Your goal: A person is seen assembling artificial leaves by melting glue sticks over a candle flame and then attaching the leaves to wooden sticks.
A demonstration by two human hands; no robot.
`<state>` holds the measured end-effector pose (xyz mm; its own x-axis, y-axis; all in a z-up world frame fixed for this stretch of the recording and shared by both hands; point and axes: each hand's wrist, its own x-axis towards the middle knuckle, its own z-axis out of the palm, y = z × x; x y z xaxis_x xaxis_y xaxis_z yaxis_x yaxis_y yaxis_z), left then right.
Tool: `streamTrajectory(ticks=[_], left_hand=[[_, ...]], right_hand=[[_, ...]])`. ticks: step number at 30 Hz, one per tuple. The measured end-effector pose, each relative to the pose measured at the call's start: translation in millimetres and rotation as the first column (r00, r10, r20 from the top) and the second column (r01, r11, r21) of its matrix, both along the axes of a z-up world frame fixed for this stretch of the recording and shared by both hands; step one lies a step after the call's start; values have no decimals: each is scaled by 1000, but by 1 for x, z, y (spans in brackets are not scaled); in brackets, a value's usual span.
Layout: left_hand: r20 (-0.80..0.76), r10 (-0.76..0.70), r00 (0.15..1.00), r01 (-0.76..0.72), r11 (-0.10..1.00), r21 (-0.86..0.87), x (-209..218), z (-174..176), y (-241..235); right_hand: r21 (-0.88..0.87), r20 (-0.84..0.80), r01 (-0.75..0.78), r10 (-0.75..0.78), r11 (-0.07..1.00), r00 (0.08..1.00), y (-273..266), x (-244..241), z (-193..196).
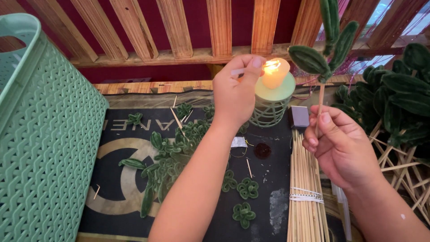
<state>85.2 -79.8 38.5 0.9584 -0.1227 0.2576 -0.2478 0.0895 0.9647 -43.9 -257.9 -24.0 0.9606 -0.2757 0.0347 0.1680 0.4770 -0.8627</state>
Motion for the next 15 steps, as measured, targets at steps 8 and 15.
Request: streamTrajectory(ticks=[8, 15], left_hand=[[107, 36, 994, -22, 991, -132, 0, -2, -1], [384, -35, 923, 119, 973, -197, -29, 4, -1]], right_hand=[[-7, -50, 24, -24, 1000, 998, 2, 0, 5], [21, -24, 31, -31, 999, 999, 3, -2, 7]])
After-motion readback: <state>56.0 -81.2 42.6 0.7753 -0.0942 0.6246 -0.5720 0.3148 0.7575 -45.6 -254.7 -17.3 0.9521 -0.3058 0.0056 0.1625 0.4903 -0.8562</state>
